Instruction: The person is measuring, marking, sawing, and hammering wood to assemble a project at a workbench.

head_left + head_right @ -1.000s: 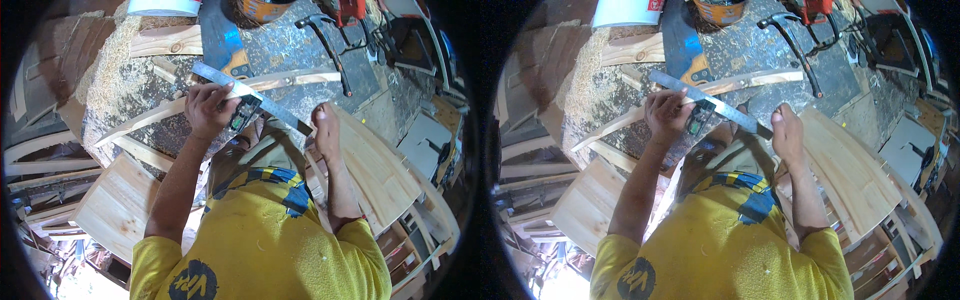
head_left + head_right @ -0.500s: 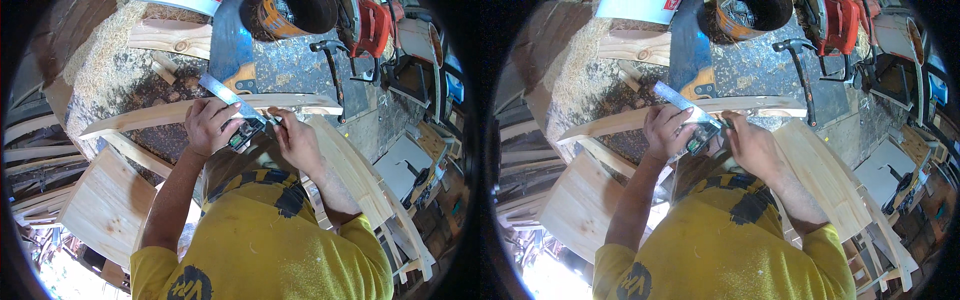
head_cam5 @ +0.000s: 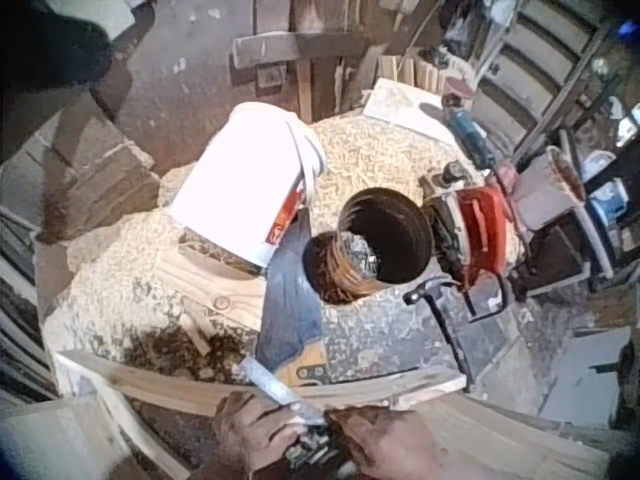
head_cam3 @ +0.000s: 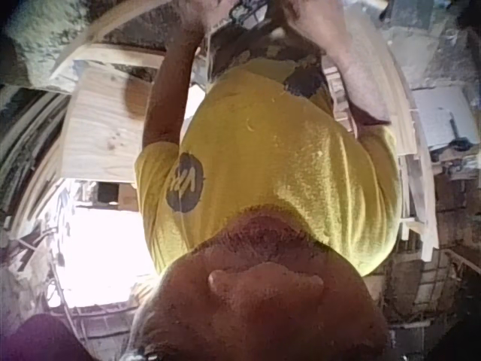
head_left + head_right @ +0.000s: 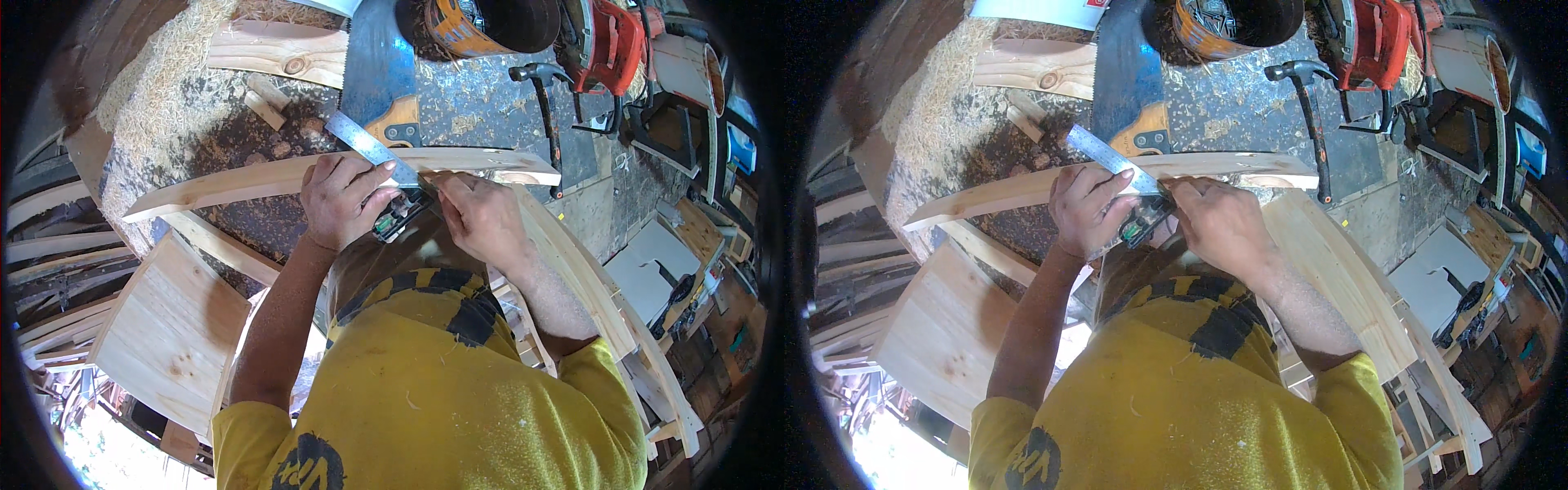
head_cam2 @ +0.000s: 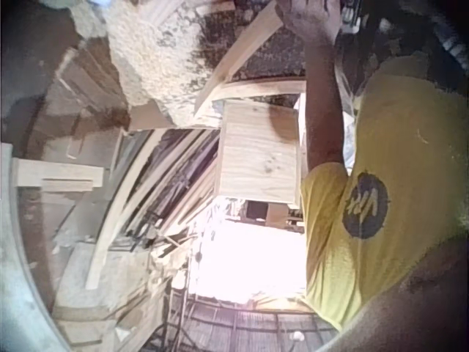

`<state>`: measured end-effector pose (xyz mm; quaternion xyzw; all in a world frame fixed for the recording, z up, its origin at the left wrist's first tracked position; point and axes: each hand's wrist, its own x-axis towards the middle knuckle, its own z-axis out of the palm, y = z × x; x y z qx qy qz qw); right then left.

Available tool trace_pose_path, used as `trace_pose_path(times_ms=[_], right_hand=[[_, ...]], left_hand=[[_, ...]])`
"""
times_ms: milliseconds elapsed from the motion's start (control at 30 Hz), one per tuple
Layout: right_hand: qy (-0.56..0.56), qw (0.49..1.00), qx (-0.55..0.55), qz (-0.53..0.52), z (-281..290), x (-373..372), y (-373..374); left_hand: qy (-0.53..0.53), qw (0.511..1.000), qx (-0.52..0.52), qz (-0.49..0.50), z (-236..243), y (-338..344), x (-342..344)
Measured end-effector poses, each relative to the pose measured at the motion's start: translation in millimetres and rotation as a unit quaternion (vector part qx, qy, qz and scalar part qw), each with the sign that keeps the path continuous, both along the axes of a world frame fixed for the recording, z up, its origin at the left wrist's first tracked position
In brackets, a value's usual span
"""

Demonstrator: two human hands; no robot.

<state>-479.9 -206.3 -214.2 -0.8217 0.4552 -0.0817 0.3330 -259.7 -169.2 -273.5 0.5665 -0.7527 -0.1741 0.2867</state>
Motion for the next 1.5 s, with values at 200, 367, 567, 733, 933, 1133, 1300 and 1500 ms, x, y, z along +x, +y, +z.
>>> trace_pose_path(times_ms=[200, 367, 567, 733, 933, 1133, 1300, 1500], right_hand=[[0.085, 0.995, -0.02, 0.04, 8, 2, -5], [0.064, 0.997, -0.034, 0.005, 7, -4, -4], [0.003, 0.998, -0.057, -0.027, -3, 4, 5], [0.061, 0.997, -0.038, 0.021, 2, 0, 0], [0.042, 0.998, -0.051, 0.006, 5, -7, -8], [0.042, 0.999, -0.031, 0.015, 0, -1, 0], [0.058, 0.997, -0.04, 0.03, 9, -2, -1], [0.056, 0.997, -0.034, 0.046, 9, -2, -3]], left_hand=[[-0.005, 1.0, -0.018, 0.004, -5, 1, 0], [-0.002, 0.999, -0.049, 0.011, -8, 3, -1], [-0.005, 0.998, -0.057, 0.006, -9, 2, 0], [0.001, 0.998, -0.055, 0.004, -11, 2, 0], [-0.011, 0.999, -0.051, 0.009, -10, 2, -1], [-0.015, 0.999, -0.032, 0.002, -8, 1, 0], [-0.003, 0.999, -0.033, -0.001, -5, 1, -1], [-0.001, 0.999, -0.039, 0.002, -5, 1, -1]])
